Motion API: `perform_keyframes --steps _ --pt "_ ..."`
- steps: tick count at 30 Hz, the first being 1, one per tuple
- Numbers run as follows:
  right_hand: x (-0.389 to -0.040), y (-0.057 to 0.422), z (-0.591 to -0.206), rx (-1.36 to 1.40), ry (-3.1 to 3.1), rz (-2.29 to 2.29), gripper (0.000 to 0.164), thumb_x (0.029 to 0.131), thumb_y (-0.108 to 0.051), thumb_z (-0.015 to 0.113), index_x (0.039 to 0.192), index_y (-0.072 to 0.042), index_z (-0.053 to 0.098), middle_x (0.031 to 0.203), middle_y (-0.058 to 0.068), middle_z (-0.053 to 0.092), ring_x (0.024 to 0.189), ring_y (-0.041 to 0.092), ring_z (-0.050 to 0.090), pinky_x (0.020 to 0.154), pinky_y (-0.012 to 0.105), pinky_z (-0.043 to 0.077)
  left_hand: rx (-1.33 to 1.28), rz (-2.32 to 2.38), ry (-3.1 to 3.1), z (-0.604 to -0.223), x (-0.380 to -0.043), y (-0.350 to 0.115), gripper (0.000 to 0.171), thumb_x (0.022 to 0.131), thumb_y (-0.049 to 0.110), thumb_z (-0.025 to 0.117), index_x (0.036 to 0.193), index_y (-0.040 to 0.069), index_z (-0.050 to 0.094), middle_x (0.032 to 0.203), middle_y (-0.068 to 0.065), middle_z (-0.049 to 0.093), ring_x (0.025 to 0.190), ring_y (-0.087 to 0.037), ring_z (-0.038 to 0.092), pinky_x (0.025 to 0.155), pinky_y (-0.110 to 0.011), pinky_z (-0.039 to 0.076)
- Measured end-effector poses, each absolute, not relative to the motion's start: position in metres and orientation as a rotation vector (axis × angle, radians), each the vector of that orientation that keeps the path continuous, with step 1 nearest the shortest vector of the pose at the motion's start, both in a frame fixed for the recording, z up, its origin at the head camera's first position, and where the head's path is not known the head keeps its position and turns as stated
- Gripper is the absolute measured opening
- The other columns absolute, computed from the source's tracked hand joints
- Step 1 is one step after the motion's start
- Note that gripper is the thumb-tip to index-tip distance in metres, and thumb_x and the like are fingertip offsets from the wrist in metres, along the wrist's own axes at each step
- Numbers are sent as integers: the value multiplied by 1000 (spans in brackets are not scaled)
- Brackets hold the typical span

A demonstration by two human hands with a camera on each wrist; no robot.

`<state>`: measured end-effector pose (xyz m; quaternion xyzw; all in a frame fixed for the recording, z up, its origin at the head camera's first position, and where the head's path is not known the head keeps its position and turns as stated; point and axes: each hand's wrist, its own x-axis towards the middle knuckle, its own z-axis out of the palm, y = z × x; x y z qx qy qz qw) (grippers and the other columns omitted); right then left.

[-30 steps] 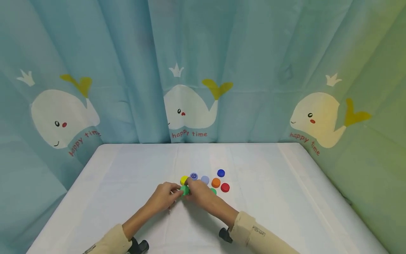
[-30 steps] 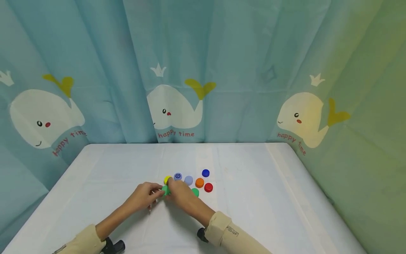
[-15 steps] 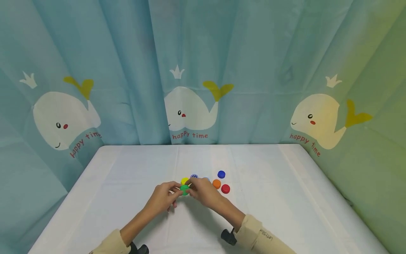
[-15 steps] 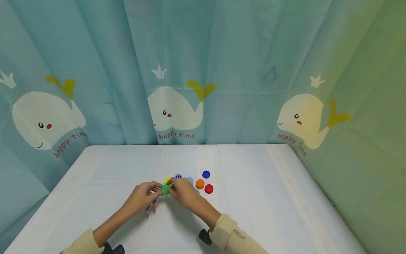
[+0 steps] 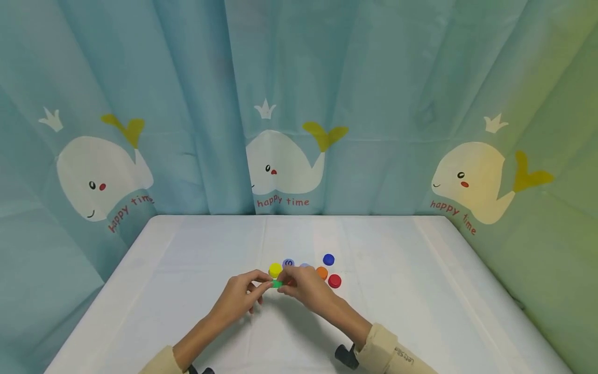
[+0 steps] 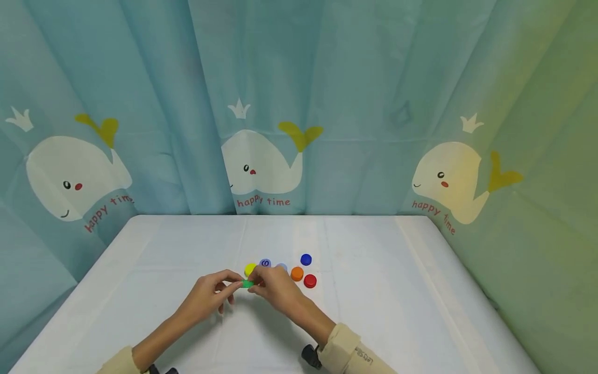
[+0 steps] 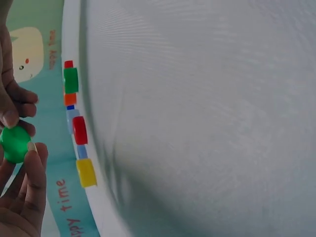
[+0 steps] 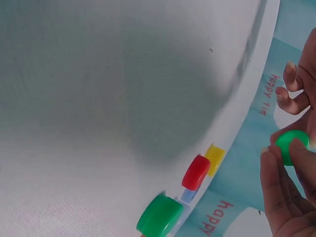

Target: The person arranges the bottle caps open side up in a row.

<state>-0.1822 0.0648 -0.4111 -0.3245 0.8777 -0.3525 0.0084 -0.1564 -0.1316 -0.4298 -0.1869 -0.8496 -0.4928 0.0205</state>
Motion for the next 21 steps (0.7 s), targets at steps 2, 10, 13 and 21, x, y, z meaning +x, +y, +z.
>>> perform_keyframes --steps 2,10,13,21 --pt "-181 65 -412 -1058 2749 -1086 12 79 -9 75 87 -9 67 81 -5 67 71 1 61 63 12 48 -579 -1527 -2639 -429 -156 -132 18 91 25 63 99 9 66 92 -6 67 49 -22 57 39 -28 45" --pt "-179 66 -413 -1031 2695 -1134 18 81 -14 74 97 -9 67 86 -7 67 75 -1 61 67 12 48 -608 -1491 -2645 -429 -153 -137 18 86 23 69 99 11 67 76 -9 67 50 -21 57 38 -26 43" --pt "-180 67 -414 -1007 2667 -1143 28 81 -14 75 106 -5 66 87 -5 68 77 0 62 69 14 49 -629 -1481 -2619 -431 -152 -138 18 85 25 70 98 13 69 74 -8 66 52 -20 58 39 -25 43" --pt "-183 65 -419 -1007 2606 -1078 25 80 -11 76 103 -2 70 84 -8 67 74 -1 59 69 14 49 -653 -1450 -2641 -436 -152 -139 23 83 21 73 103 10 68 91 -3 69 56 -7 57 43 -24 45"
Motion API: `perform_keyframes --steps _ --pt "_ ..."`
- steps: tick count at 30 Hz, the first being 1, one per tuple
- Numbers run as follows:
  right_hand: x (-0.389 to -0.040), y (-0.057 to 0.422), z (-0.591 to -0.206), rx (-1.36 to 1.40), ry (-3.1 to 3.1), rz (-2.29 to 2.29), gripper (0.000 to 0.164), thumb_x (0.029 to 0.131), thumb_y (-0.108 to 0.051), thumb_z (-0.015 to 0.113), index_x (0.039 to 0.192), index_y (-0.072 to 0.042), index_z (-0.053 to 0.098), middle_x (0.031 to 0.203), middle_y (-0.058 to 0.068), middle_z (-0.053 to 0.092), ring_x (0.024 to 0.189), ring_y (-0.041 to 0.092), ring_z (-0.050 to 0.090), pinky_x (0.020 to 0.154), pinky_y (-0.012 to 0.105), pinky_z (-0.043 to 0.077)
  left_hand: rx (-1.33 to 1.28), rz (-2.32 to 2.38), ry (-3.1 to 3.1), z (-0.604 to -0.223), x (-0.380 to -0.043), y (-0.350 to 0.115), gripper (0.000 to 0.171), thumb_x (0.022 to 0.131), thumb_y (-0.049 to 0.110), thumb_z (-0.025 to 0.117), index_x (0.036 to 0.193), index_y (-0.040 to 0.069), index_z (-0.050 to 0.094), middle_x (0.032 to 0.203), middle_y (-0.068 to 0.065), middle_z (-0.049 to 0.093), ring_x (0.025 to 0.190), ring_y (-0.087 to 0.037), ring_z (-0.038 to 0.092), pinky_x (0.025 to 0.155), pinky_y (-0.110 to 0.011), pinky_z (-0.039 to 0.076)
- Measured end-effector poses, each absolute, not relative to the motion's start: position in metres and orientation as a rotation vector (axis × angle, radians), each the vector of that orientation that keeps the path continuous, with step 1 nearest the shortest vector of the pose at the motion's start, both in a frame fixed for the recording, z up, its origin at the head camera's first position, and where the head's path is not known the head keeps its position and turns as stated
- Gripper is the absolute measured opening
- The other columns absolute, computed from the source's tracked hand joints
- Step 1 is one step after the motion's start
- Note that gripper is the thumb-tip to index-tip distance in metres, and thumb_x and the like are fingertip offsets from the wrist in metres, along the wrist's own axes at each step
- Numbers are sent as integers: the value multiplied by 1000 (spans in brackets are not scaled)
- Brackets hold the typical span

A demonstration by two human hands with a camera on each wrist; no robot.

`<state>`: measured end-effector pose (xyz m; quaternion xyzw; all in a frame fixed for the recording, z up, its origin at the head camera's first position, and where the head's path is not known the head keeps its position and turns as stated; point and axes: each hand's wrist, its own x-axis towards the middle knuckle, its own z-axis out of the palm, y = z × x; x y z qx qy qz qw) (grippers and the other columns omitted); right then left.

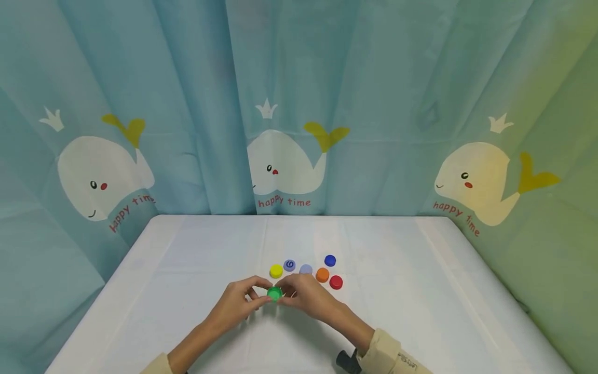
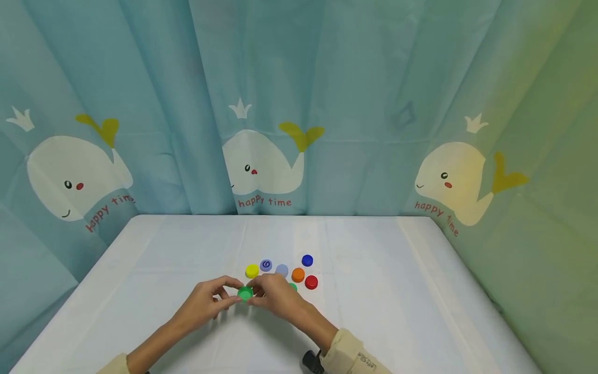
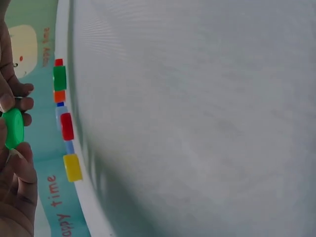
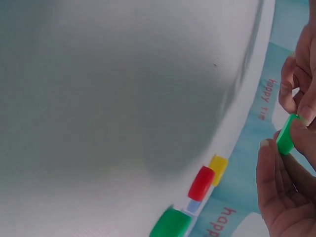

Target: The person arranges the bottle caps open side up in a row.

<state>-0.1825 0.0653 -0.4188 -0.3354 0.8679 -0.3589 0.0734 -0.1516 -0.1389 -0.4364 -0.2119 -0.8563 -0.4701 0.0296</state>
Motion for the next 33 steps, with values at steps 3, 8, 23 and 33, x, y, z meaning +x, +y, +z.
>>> perform_keyframes --steps 3,8,23,33 --pt "-182 64 -422 -1028 2631 -1035 25 80 -11 76 102 -3 70 82 -8 65 72 -1 58 67 13 48 -669 -1422 -2650 -440 -151 -139 24 82 19 73 103 7 70 95 -4 69 59 -4 57 45 -23 45" --pt "-182 61 -429 -1038 2665 -953 25 78 -12 78 100 -3 69 75 -9 62 67 -2 55 63 11 47 -710 -1362 -2659 -445 -153 -140 22 80 15 75 100 4 71 93 -3 69 63 -4 57 50 -21 46" --pt "-184 44 -434 -991 2659 -774 28 76 -11 80 100 -3 67 72 -6 64 64 -1 55 62 9 45 -805 -1122 -2843 -444 -164 -142 19 76 10 77 91 0 71 76 3 64 64 -5 53 57 -22 47" --pt "-177 39 -435 -963 2694 -678 28 76 -11 80 98 -4 66 68 -8 56 61 1 49 58 10 43 -822 -1046 -2905 -446 -164 -135 16 73 5 78 86 0 70 69 7 55 62 -7 47 56 -23 42"
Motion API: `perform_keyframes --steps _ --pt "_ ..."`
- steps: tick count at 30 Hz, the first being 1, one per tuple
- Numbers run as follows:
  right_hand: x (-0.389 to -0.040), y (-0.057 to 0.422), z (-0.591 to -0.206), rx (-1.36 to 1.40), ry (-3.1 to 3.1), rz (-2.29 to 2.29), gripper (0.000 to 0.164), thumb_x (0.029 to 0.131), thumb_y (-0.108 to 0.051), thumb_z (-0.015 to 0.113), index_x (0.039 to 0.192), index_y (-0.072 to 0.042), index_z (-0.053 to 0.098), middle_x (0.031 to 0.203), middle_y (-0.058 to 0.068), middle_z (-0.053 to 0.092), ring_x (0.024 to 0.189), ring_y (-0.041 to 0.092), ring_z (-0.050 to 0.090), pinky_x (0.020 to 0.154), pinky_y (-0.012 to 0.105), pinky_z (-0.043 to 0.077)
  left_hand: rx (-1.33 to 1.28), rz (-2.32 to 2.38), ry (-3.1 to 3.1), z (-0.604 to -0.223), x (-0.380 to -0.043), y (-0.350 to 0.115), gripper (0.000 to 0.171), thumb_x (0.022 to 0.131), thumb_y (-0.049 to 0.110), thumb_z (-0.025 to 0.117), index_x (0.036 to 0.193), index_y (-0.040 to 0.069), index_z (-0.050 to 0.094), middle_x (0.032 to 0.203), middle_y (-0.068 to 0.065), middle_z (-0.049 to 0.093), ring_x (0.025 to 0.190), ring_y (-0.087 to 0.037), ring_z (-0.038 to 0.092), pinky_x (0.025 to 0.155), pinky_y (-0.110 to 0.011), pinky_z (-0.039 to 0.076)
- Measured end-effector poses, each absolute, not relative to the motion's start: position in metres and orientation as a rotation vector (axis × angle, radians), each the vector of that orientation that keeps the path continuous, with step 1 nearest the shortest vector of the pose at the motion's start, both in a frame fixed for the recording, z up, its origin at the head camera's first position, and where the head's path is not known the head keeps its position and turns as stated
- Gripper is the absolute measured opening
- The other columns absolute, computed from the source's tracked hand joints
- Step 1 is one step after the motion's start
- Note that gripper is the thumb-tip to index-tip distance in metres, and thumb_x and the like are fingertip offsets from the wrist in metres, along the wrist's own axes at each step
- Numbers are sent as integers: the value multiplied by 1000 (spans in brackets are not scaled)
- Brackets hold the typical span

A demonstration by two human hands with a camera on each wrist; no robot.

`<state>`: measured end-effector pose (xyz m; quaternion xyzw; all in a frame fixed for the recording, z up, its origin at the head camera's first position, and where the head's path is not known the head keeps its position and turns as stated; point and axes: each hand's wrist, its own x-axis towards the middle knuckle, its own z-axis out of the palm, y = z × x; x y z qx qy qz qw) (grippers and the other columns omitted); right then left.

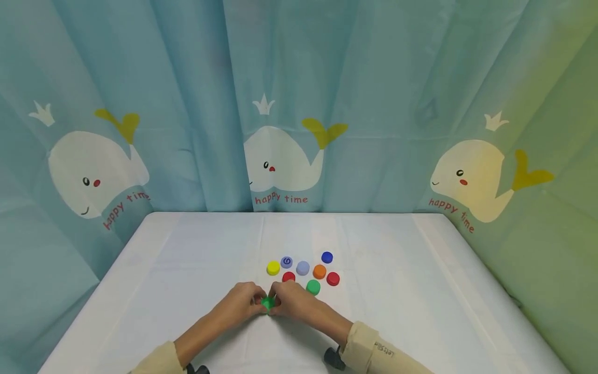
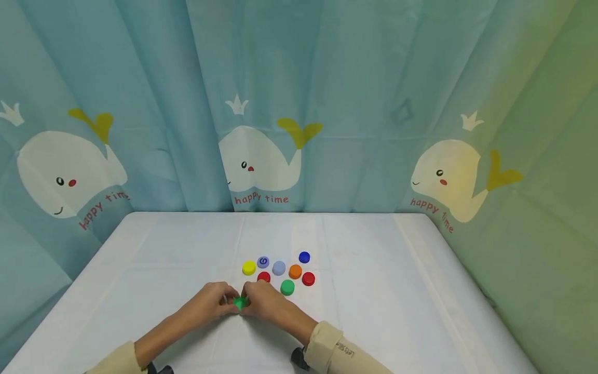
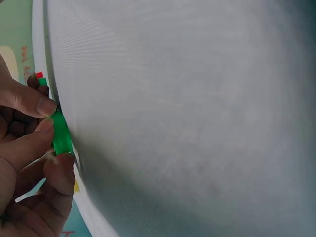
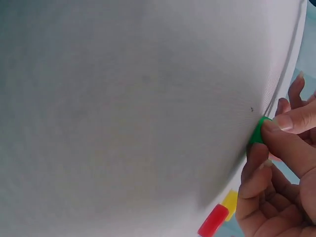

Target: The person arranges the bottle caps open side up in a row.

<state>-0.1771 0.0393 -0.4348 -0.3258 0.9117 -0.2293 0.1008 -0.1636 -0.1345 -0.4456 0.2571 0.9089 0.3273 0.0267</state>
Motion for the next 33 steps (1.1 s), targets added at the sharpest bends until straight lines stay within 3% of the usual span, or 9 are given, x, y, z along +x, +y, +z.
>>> perform_keyframes --steps 16,27,33 --pt "-180 39 -430 -890 2643 -701 25 73 -13 82 92 -7 66 70 -9 56 64 3 50 61 12 44 726 1063 2695 -444 -167 -134 14 74 8 79 84 3 71 72 7 62 64 -6 53 56 -21 46" --pt "-181 39 -431 -879 2635 -712 27 73 -13 82 94 -6 66 68 -10 53 62 2 49 60 11 44 676 1178 2573 -441 -167 -136 16 76 5 77 85 1 65 68 3 57 49 -9 52 41 -23 46" --pt "-179 38 -431 -890 2638 -688 29 74 -13 81 96 -6 65 70 -9 54 63 2 49 60 11 44 617 1224 2528 -442 -165 -138 19 76 4 76 90 -1 63 68 1 53 45 -12 53 40 -24 47"
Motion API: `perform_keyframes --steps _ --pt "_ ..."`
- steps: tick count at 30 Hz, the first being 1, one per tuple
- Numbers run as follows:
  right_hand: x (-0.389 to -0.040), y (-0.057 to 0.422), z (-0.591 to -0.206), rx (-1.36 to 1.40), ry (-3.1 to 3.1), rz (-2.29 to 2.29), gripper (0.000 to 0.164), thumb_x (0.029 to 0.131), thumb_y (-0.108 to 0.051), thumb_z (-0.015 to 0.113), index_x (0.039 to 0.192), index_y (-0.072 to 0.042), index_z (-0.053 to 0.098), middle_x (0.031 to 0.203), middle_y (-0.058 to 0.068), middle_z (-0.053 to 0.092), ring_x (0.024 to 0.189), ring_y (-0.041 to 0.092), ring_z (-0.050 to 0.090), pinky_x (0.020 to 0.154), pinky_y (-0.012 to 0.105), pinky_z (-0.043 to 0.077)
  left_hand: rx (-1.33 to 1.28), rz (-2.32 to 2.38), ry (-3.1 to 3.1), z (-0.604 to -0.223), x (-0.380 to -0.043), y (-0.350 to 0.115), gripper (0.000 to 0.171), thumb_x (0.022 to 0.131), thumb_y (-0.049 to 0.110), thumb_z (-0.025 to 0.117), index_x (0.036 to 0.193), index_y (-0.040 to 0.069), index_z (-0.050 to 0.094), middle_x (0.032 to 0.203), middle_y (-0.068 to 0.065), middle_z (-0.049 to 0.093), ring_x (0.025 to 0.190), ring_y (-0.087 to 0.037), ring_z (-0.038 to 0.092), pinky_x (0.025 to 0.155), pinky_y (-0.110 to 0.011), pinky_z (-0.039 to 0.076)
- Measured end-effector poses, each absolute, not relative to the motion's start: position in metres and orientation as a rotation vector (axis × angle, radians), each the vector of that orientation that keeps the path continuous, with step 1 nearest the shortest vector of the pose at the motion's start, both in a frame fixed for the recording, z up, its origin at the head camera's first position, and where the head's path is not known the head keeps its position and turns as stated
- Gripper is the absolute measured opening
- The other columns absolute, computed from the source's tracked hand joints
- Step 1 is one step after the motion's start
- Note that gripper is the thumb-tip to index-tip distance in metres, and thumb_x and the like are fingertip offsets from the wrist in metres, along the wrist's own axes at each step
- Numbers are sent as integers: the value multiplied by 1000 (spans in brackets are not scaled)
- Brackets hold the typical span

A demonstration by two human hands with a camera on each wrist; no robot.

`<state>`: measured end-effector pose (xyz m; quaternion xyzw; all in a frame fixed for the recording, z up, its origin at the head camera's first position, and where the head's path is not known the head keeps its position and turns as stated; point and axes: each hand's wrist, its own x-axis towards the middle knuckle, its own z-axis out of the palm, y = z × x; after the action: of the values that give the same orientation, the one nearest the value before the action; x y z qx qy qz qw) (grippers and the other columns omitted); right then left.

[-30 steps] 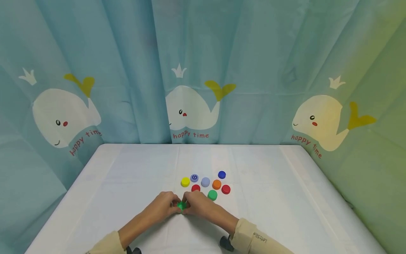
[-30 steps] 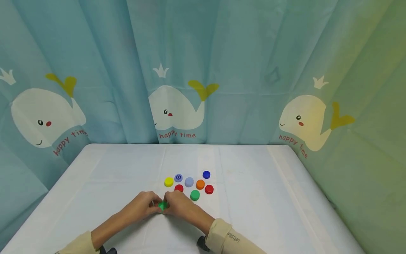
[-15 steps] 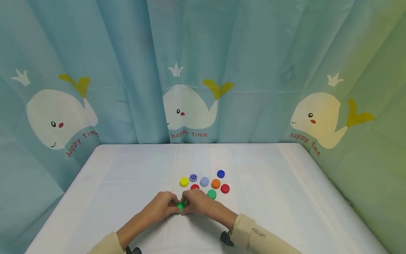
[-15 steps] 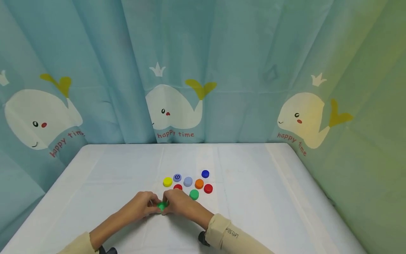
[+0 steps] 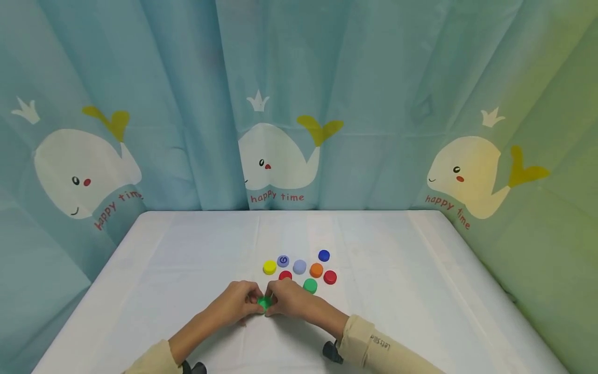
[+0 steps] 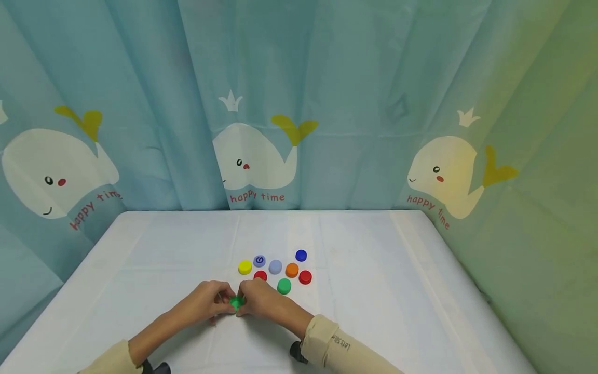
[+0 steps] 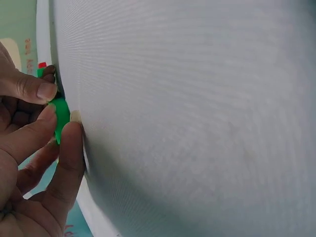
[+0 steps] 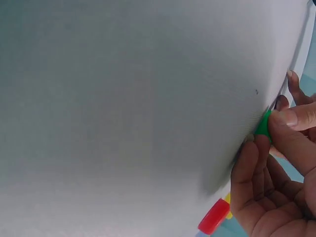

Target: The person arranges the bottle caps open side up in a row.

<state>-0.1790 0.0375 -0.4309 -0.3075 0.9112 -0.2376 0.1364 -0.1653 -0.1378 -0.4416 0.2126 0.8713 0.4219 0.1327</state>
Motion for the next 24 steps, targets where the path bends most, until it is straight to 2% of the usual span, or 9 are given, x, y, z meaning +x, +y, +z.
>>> perform_keyframes --steps 7,17,24 --pt "-179 38 -432 -872 2641 -700 33 73 -13 82 101 -5 65 72 -8 58 64 1 51 62 10 45 580 1216 2496 -440 -166 -138 31 77 2 75 105 -4 62 70 -1 52 47 -13 53 42 -25 48" --pt "-183 43 -432 -887 2628 -736 41 73 -14 82 108 -5 64 73 -7 61 64 0 53 62 11 45 621 1191 2533 -436 -167 -140 39 77 6 76 110 -5 59 74 0 54 49 -12 54 42 -24 48" --pt "-191 55 -418 -819 2625 -765 40 77 -20 80 110 -4 64 73 -6 61 64 4 54 59 14 47 612 1199 2508 -429 -167 -147 40 79 12 76 110 -7 59 77 0 61 59 -16 59 45 -27 50"
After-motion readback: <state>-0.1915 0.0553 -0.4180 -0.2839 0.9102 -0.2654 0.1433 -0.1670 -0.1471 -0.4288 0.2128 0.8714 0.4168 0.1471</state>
